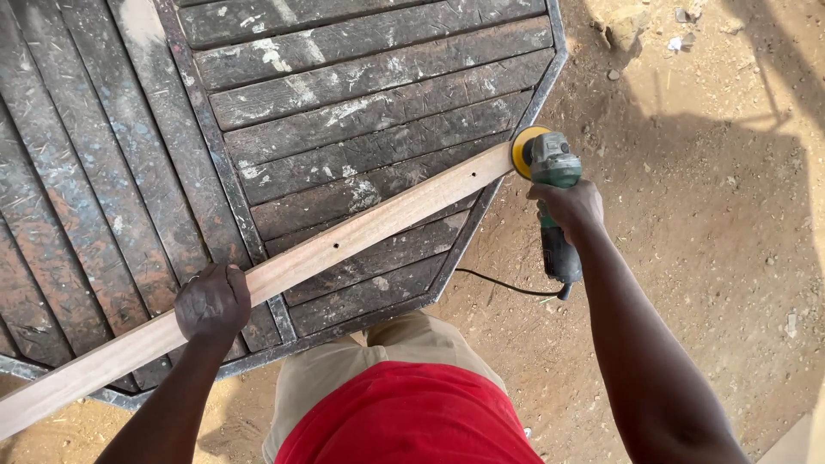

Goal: Sanding a long wooden plank using an angle grinder with a sanding attachment.

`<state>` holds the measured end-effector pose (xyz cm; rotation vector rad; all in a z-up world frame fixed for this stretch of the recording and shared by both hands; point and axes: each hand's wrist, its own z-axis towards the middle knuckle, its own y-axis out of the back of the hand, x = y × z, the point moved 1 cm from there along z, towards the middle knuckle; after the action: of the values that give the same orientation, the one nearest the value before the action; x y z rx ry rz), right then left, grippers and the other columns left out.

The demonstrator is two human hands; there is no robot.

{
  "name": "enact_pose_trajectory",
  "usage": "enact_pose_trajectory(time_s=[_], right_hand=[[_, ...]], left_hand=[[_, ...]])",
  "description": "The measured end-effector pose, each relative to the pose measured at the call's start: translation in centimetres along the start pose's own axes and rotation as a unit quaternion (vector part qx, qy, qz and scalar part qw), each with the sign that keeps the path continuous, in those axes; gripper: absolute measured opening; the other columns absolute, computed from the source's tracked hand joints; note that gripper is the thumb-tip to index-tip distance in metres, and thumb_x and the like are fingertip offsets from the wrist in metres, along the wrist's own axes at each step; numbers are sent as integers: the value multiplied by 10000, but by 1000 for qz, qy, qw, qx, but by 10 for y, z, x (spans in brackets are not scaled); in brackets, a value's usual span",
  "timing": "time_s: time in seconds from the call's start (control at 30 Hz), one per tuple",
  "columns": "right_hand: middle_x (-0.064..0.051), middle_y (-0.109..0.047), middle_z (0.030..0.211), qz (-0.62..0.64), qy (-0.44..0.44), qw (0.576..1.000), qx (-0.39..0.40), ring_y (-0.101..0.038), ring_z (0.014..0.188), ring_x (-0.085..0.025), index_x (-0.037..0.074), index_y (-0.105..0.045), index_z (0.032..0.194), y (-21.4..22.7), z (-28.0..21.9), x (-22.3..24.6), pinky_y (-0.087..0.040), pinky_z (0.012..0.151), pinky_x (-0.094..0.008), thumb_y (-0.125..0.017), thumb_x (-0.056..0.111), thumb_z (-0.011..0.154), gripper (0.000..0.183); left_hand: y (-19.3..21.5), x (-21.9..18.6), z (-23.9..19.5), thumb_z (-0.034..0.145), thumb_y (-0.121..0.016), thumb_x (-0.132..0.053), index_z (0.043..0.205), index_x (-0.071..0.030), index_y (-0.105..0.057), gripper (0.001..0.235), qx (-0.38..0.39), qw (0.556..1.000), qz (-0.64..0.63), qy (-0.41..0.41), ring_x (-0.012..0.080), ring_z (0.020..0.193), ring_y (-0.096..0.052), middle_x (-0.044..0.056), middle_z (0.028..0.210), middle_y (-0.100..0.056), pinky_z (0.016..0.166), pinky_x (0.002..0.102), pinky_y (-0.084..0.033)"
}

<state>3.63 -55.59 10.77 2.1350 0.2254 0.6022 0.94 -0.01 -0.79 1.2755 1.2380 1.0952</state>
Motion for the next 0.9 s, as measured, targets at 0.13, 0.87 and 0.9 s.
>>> enact_pose_trajectory(time_s=[0.13,0.87,0.9], right_hand=[[-196,-705,863,-85,57,995,21,-716,902,-406,52,-725,964,-13,-20,28,-524,769,-485,-854,427,625,521],[-244,-736,1053,-227,116,963,87,-691,1086,-452,65,-659,1232,-43,-103,56,-547,887,-567,-793,439,741,632],[-223,-739,1011,-209,87,973,31,-698,1065,-429,67,-689,1174,-29,-88,49,-538,869,-549,-796,462,712,617]], left_hand=[[1,-2,0,1090,-424,-306,820,-148,-709,423,-9,1000,1,-1,321,794,-744,64,784,-709,773,412,-577],[4,-4,4,1036,-452,-296,755,-143,-699,405,-66,997,-27,-3,307,736,-731,69,721,-683,722,406,-564],[9,-5,5,1038,-427,-279,771,-114,-719,428,-46,997,-56,4,330,741,-725,92,724,-690,725,428,-557]])
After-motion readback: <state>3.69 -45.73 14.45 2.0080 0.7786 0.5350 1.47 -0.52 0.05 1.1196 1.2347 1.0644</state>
